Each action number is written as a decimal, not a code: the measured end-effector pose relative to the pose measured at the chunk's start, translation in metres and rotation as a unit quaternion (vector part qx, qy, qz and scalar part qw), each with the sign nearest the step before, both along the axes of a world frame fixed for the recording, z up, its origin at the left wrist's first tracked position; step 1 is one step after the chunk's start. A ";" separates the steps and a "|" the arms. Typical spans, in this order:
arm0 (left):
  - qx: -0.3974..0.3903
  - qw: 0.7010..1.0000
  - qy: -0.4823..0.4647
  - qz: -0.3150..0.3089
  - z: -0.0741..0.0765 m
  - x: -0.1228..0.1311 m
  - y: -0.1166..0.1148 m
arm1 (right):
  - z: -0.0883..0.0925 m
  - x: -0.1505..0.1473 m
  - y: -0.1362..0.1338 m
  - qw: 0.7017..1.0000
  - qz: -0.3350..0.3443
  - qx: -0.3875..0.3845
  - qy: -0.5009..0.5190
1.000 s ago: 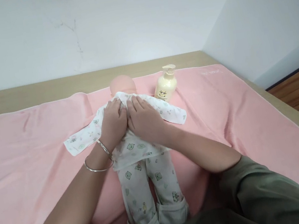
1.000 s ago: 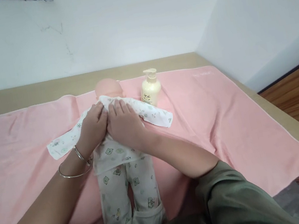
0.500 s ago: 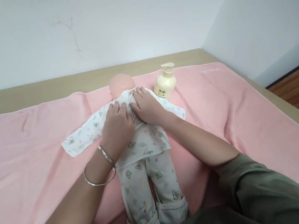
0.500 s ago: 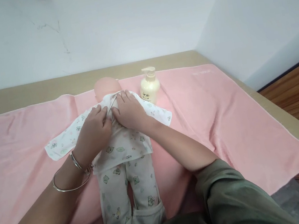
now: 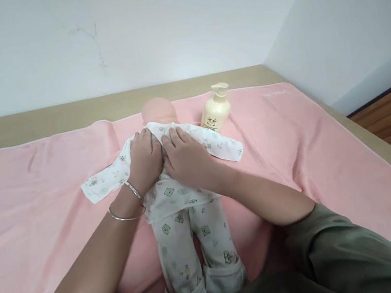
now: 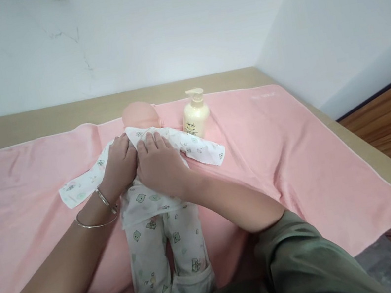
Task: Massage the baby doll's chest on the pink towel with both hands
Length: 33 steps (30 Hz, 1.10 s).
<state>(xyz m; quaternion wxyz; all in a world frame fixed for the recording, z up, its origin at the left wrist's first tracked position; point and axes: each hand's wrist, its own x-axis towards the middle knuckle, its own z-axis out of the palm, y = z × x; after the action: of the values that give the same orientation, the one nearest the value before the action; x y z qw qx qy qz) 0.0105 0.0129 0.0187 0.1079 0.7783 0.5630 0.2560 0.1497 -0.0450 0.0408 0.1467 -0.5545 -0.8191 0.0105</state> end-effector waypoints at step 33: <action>0.010 0.999 0.033 -0.013 0.005 0.010 -0.029 | -0.007 0.026 0.053 0.998 -0.020 -0.056 0.025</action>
<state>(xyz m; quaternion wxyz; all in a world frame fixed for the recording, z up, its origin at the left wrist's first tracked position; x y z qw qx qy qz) 0.0209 -0.0166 0.0233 0.0849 0.7946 0.5537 0.2342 0.1760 0.0076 0.0341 0.1362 -0.5779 -0.8019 0.0671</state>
